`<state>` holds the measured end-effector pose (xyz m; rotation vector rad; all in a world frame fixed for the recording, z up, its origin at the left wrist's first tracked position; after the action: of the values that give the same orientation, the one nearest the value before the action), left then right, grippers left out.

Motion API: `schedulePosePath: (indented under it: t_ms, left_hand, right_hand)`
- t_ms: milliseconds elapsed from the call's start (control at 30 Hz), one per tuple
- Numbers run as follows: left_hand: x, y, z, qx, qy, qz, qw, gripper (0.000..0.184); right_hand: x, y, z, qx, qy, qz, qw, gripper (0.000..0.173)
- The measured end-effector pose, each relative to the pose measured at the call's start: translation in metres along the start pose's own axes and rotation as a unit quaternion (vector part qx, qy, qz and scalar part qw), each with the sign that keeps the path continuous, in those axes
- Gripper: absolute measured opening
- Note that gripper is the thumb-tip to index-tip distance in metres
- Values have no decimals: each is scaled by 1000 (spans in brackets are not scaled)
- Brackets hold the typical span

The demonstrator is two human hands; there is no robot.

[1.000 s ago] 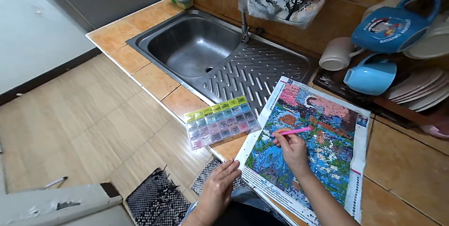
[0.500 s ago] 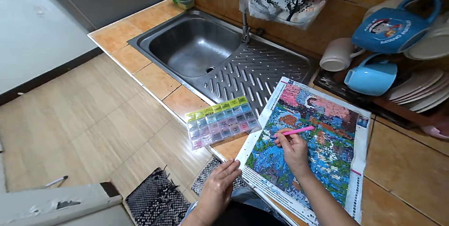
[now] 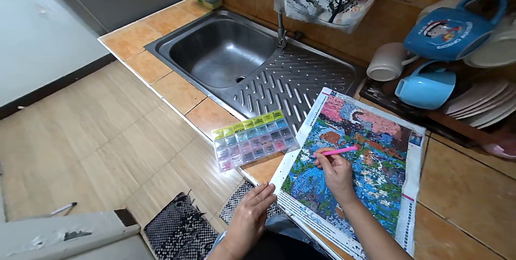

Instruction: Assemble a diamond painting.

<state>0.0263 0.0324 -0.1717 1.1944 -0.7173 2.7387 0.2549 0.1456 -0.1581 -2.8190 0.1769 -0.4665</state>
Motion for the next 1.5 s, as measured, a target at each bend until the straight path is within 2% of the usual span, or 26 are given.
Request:
schedulePosePath:
  t_ms: [133,333,467,700,833,967,1033,1500]
  left_hand:
    - [0,0,0,-5,-6,5,1000,34]
    - [0,0,0,-7,-7,8,1000,34]
    - [0,1,0,-5,-8,7,1000,35]
    - [-1,1,0,-5,-9,8,1000,34]
    - [-1,0,-1,-4,-6,9,1000,34]
    - [-1,1,-2,-4,1,6,1000,34]
    - [-2,2,-2,-4,3,7,1000,34]
    - [-4,4,-4,0,12,6,1000,35]
  right_hand:
    - [0,0,2,8,-1,1,1000,13]
    - [1,-1,-2,-43,-51,7,998,10]
    - [1,-1,-2,-35,-48,11,998,10]
    - [-1,-2,-5,-22,24,-8,999,12]
    - [-1,-3,-10,23,83,-35,996,14]
    - [3,-2,-7,-58,-12,-11,998,14]
    - [5,0,-6,-70,-57,5,996,13]
    - [4,9,-2,-9,28,20,999,18]
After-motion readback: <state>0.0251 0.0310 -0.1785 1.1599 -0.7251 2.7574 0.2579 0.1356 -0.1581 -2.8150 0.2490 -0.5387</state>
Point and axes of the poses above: each hand's wrist, its own y-axis away from the middle knuckle, its own x-axis out of the back of the hand, z = x × y, the point moved 2 cm from there along -y, towards the middle knuckle, and after that the axes turned 3 degrees about -y, right-handed, at the moved point
